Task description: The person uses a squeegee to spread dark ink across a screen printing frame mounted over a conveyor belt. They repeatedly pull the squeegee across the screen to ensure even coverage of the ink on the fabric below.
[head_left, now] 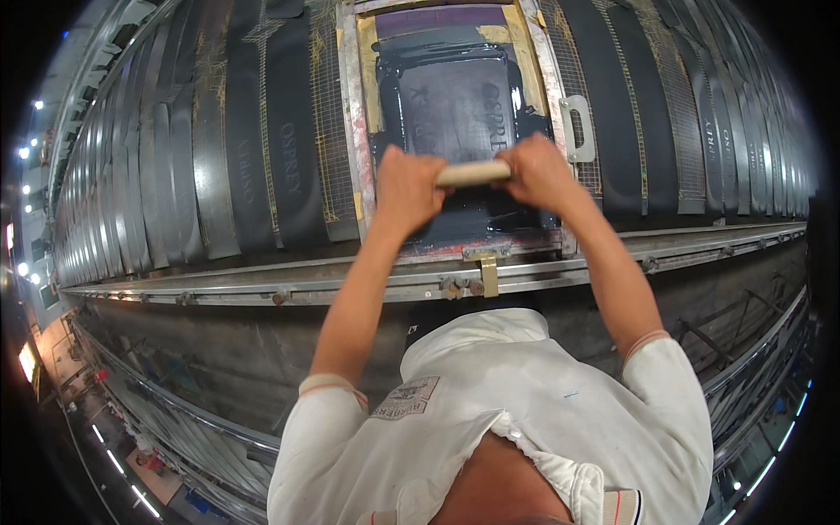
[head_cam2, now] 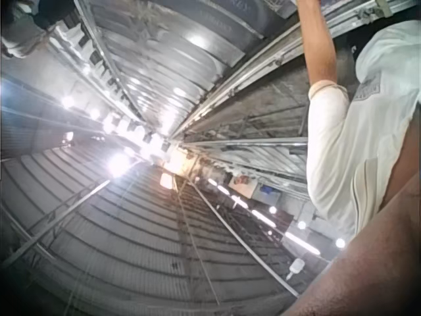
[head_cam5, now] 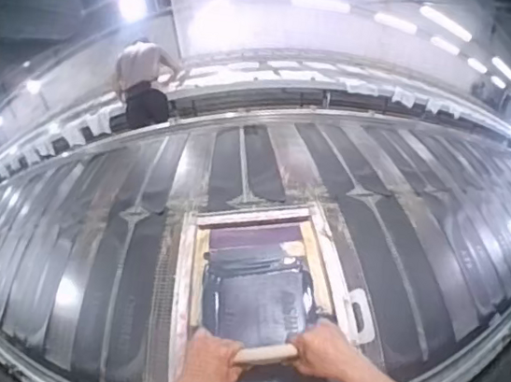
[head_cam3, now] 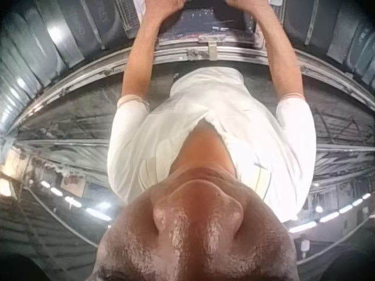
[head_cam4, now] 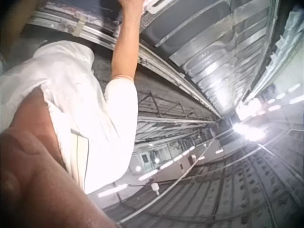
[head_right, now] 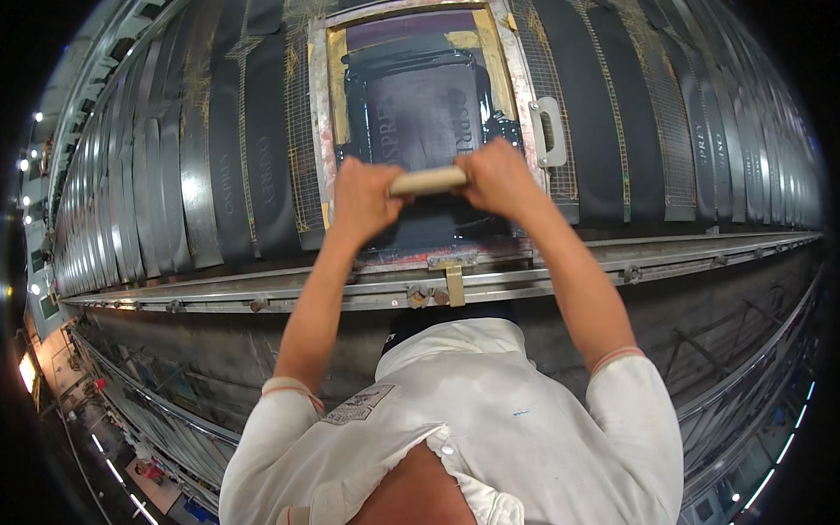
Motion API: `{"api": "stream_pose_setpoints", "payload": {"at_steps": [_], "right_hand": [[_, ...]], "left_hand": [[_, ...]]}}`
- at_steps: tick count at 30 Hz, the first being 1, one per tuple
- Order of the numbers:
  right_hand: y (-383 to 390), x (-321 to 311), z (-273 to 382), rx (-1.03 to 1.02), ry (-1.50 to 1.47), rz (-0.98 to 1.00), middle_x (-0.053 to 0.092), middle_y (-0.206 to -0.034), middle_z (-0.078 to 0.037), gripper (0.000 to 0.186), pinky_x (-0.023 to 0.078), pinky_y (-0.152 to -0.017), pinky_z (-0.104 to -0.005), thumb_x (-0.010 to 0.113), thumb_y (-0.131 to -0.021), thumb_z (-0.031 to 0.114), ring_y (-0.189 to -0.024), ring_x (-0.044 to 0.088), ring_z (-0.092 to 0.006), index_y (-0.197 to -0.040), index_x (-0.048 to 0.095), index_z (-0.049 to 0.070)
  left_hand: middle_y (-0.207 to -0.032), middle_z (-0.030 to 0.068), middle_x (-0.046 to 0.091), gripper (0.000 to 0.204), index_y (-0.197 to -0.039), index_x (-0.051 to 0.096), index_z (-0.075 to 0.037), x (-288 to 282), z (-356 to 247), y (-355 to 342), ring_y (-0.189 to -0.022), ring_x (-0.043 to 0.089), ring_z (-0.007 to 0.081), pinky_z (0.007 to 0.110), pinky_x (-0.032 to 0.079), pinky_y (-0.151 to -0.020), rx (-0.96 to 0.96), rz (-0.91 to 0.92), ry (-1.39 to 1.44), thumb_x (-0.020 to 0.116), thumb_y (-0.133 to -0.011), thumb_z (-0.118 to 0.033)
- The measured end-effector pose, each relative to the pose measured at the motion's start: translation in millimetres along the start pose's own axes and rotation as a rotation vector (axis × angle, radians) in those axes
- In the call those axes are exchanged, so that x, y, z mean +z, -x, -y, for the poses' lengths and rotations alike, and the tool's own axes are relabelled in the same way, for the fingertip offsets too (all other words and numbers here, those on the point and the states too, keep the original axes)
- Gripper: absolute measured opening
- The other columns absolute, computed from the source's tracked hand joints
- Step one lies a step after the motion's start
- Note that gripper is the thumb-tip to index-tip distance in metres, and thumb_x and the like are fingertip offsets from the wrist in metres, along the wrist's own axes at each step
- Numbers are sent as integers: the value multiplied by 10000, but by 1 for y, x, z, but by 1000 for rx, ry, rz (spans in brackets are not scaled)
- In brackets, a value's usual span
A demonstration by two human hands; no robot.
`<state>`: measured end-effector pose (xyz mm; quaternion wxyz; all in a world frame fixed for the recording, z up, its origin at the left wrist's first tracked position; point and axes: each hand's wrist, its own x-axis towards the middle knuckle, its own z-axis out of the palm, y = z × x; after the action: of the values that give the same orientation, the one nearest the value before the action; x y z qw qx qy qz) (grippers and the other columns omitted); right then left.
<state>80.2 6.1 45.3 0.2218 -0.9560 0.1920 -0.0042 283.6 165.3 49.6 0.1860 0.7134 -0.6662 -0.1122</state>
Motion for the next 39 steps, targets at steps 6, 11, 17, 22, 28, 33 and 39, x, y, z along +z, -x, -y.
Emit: {"api": "stream_pose_setpoints", "payload": {"at_steps": [6, 11, 17, 22, 28, 33, 39], "right_hand": [[53, -7, 8, 29, -436, -110, 763, -1024, -136, 501, 501, -985, -432, 851, -805, 435, -1022, 702, -344, -1162, 752, 97], [5, -7, -104, 782, -296, -822, 735, -1095, -239, 383, 528, -936, -481, 667, -965, 397, -1018, 694, -436, -1150, 740, 69], [-5, 4, -132, 843, -452, -642, 748, -957, -134, 342, 526, -812, -401, 631, -1005, 378, -893, 709, -280, -1099, 732, 65], [-10, -45, -102, 819, -593, -685, 704, -738, -35, 334, 507, -707, -374, 673, -977, 385, -705, 671, -174, -1113, 754, 91], [-91, 25, 0, 594, -630, -780, 754, -1029, -136, 308, 532, -854, -363, 642, -997, 323, -952, 704, -239, -1133, 751, 69], [-167, 101, 111, 565, -691, -871, 753, -1063, -154, 299, 533, -851, -395, 651, -980, 308, -939, 715, -292, -1131, 744, 66], [-207, 117, 181, 638, -731, -907, 752, -904, -135, 301, 537, -742, -379, 669, -956, 332, -785, 706, -252, -1099, 744, 78]], "left_hand": [[-861, 37, 696, 223, -858, 714, -124, -3, -39, 52, -810, 638, 244, 398, 403, -804, 10, -93, -108, 859, -701, -185], [-906, 14, 694, 258, -901, 738, -129, -5, -35, 44, -901, 628, 234, 402, 423, -834, 26, 51, -252, 869, -717, -254], [-939, 9, 707, 292, -956, 738, -142, -4, -30, 50, -882, 648, 236, 396, 437, -818, 16, -7, -98, 820, -676, -122], [-980, -4, 724, 312, -970, 746, -139, -22, -25, 66, -879, 655, 232, 399, 449, -806, -67, -115, 32, 807, -665, -108], [-898, 4, 737, 167, -880, 763, -164, -82, 60, 120, -829, 674, 239, 421, 438, -781, -158, -116, -70, 832, -739, -219], [-934, 24, 768, 186, -907, 790, -128, -148, 156, 180, -865, 690, 280, 432, 471, -781, -206, -32, -84, 861, -754, -208], [-981, 25, 756, 282, -966, 746, -121, -178, 189, 253, -820, 662, 274, 418, 432, -771, -113, -134, -167, 817, -694, -101]]}}
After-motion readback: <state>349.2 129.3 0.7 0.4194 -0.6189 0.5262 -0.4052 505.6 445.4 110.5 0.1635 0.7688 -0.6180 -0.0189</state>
